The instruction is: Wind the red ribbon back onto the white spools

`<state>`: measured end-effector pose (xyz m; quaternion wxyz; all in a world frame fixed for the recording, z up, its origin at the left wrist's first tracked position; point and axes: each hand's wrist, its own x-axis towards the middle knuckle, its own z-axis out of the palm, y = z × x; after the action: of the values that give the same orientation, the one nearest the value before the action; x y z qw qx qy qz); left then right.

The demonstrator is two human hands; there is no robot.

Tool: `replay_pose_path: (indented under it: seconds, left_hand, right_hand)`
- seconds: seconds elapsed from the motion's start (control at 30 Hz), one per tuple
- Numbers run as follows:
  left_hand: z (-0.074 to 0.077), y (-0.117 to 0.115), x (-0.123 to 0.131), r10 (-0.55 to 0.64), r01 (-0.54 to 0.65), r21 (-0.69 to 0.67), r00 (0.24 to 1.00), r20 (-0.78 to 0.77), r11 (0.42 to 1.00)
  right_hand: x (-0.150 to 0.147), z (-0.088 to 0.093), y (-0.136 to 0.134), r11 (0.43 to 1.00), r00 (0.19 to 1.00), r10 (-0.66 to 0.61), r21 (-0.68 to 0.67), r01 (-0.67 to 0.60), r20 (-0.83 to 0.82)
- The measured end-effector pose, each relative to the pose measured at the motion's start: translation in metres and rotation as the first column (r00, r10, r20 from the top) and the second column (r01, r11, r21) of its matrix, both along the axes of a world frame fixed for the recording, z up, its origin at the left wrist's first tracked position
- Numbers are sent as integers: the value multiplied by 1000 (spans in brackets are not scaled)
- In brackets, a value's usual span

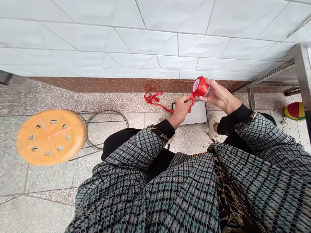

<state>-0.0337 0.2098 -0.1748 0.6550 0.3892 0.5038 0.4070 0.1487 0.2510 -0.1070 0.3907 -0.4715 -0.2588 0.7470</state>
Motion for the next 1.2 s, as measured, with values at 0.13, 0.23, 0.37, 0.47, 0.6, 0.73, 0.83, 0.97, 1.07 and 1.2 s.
replay_pose_path:
  seconds: [0.13, 0.23, 0.37, 0.47, 0.6, 0.73, 0.83, 0.97, 1.07, 1.2]
  left_hand:
    - [8, -6, 6, -83, 89, -57, 992, 98, 994]
    - [14, -8, 5, -127, 130, -30, 988, 90, 991]
    - [14, -6, 4, -202, 202, 11, 979, 20, 979]
    - [8, -3, 4, -302, 307, 50, 949, -91, 950]
    - [-2, 1, 3, -356, 418, 171, 884, -303, 892]
    - [-7, 3, 3, -400, 437, 166, 891, -217, 884]
    - [-8, 3, 4, -401, 423, 192, 904, -145, 885]
    - [-4, 2, 5, -382, 416, 199, 905, -188, 888]
    - [3, 2, 6, -383, 443, 169, 874, -299, 881]
    - [18, 5, 3, -369, 500, 145, 778, -508, 854]
  right_hand:
    - [0, 1, 3, 999, 997, -44, -9, 45, 64]
    - [-1, 2, 4, 997, 989, -57, -38, 62, 137]
    - [-3, 1, 3, 994, 983, -46, -92, 63, 175]
    - [-4, 0, 1, 991, 986, -29, -126, 50, 163]
    - [-6, 0, -2, 986, 986, -20, -157, 46, 166]
    - [-6, 0, -3, 991, 985, -19, -130, 42, 169]
    - [-2, 1, -2, 995, 985, -12, -99, 29, 174]
    - [0, 3, -3, 997, 982, -10, -70, 23, 189]
    - [-4, 3, -6, 998, 983, -21, -59, 32, 182]
    - [-10, 1, -7, 998, 985, -49, -17, 52, 164]
